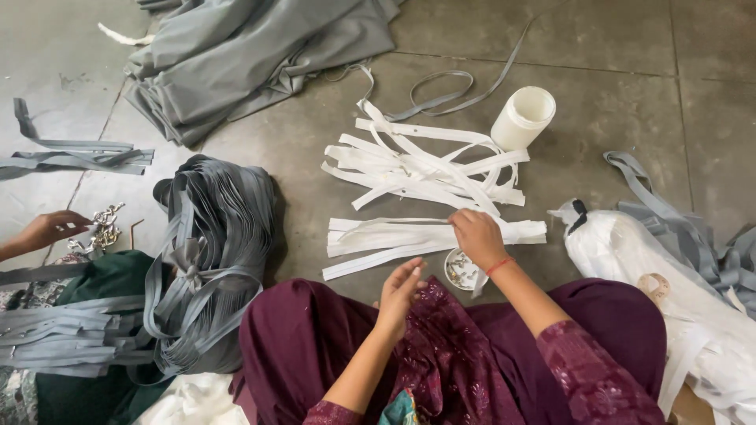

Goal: Attaching metal sliders to fabric strips for garment manufacturing.

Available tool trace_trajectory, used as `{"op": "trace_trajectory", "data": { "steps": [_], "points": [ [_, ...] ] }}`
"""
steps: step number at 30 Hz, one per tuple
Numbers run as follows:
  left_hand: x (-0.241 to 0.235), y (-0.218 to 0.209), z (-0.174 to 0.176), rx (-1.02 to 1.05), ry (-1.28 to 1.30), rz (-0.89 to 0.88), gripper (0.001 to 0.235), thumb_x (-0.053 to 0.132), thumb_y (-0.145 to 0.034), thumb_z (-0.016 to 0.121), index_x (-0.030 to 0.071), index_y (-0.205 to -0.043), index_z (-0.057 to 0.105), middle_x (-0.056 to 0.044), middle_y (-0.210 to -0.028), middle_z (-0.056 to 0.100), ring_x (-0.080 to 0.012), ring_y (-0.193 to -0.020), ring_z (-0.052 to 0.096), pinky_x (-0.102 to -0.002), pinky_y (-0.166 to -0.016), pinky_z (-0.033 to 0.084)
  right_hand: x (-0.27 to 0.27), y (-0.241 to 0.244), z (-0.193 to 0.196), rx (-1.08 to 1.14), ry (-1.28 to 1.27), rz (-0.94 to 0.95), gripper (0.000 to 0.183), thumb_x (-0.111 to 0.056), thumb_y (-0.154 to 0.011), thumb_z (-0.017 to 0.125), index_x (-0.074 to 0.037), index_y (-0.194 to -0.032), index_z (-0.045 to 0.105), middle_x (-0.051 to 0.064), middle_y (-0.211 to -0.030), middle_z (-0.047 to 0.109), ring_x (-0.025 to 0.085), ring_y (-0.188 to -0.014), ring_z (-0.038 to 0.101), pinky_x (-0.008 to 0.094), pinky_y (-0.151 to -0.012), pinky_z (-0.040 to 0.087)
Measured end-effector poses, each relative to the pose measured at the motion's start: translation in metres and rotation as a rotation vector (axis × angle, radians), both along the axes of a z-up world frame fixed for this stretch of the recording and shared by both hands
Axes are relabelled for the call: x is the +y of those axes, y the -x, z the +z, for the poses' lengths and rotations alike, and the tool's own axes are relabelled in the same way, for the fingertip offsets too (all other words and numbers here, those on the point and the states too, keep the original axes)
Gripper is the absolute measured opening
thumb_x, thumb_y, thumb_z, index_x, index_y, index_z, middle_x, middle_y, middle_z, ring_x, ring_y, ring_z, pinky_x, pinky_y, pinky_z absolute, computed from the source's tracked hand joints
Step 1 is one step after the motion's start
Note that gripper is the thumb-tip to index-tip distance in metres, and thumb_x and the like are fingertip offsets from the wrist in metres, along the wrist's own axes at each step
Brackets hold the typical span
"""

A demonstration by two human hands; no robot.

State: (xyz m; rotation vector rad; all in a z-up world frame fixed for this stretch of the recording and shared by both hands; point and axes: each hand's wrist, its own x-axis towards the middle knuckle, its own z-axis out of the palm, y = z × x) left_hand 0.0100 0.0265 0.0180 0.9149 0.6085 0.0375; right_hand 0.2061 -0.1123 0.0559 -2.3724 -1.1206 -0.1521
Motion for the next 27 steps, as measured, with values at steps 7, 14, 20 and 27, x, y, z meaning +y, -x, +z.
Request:
{"op": "trace_trajectory", "data": {
  "steps": [7, 14, 20, 27],
  "points": [
    [-0.005, -0.01, 0.009, 0.011, 0.212, -0.093, 0.044, 0.029, -0.101, 0.057, 0.011, -0.142, 0.057, 0.001, -0.13, 0.072, -0.0048, -0.071, 0.057, -0.02, -0.063, 0.046, -0.051, 0.09, 0.051, 0.135, -0.069, 0.184, 0.012, -0.003, -0.08, 0.069, -0.007, -0.09, 0.072, 0.007, -0.097, 0.067, 0.027, -0.091, 0.068, 0.039, -0.074, 0.056],
    [0.024, -0.008, -0.003, -0.003, 0.18, 0.262, 0.042, 0.021, -0.104, 0.057, 0.005, -0.142, 0.056, -0.007, -0.13, 0.071, -0.0063, -0.085, 0.065, -0.023, -0.074, 0.053, -0.092, 0.094, 0.046, 0.176, 0.05, 0.19, 0.013, -0.003, -0.078, 0.068, -0.011, -0.086, 0.074, 0.004, -0.097, 0.067, 0.028, -0.092, 0.068, 0.041, -0.076, 0.054],
    [0.023, 0.001, 0.009, -0.035, 0.133, 0.313, 0.037, 0.024, -0.106, 0.051, 0.004, -0.136, 0.057, -0.009, -0.128, 0.072, -0.012, -0.097, 0.072, -0.025, -0.08, 0.055, -0.132, 0.061, 0.004, 0.257, 0.399, -0.103, 0.023, -0.002, -0.08, 0.064, -0.019, -0.086, 0.078, 0.001, -0.1, 0.069, 0.026, -0.1, 0.068, 0.041, -0.082, 0.055],
    [0.001, -0.003, -0.015, -0.119, 0.02, 0.225, 0.025, 0.021, -0.106, 0.049, 0.004, -0.124, 0.057, -0.015, -0.117, 0.075, -0.0174, -0.09, 0.074, -0.027, -0.074, 0.056, -0.111, 0.071, 0.031, 0.279, 1.0, -0.296, 0.044, -0.049, -0.077, 0.084, -0.015, -0.103, 0.074, 0.001, -0.122, 0.062, 0.025, -0.121, 0.056, 0.052, -0.099, 0.045]
  ]
}}
